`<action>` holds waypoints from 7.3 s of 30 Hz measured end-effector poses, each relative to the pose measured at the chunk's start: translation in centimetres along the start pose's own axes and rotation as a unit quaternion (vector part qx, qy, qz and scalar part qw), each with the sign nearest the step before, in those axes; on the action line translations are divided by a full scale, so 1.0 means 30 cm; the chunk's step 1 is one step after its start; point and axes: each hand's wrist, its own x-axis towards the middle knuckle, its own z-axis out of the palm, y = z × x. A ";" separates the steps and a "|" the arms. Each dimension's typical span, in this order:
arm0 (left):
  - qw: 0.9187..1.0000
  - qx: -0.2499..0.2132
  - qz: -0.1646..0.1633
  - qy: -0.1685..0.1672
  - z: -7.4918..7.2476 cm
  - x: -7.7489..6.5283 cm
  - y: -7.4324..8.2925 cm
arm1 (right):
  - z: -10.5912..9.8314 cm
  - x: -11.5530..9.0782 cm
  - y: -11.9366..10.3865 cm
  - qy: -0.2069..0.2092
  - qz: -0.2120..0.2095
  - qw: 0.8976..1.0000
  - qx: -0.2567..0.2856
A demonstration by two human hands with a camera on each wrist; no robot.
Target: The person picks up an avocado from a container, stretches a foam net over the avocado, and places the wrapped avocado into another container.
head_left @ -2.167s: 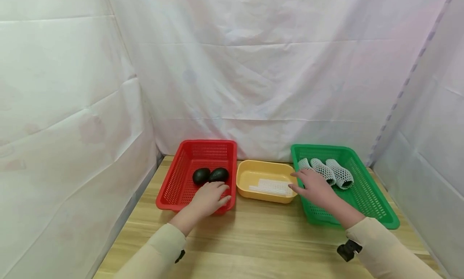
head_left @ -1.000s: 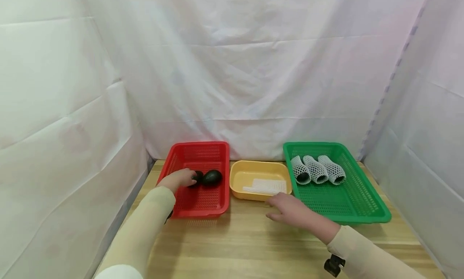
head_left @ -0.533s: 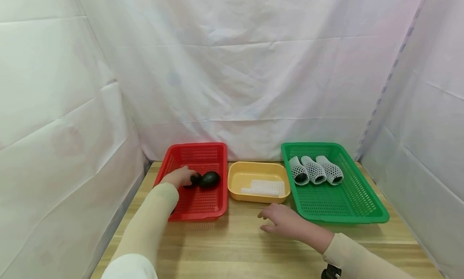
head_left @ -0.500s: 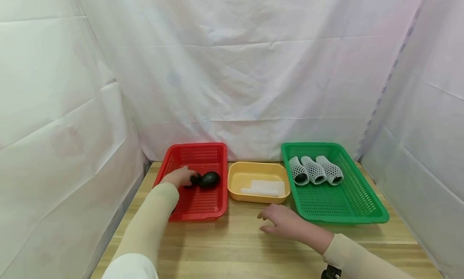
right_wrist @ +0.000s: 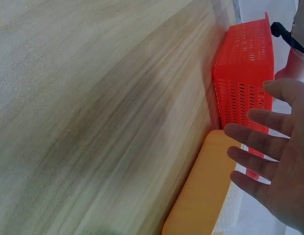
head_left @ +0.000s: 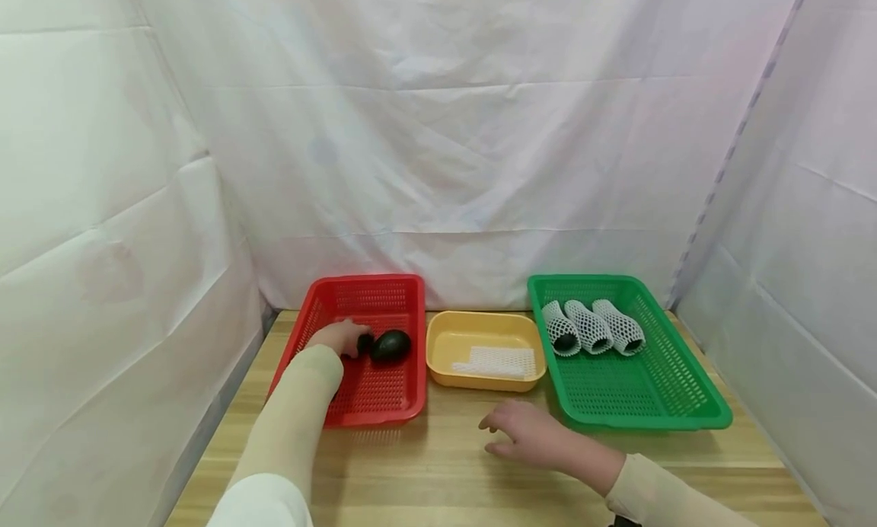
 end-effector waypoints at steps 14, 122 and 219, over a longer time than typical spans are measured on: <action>0.998 -0.052 -0.039 -0.023 -0.036 -0.054 0.046 | 0.008 -0.014 -0.002 -0.012 0.005 1.000 0.004; 0.642 -0.749 0.126 0.105 0.629 -0.168 0.571 | 0.320 0.066 0.274 0.173 0.189 0.712 0.653; 0.807 -0.518 0.193 0.208 0.598 -0.086 0.551 | 0.088 0.140 0.194 0.269 0.184 0.943 -0.071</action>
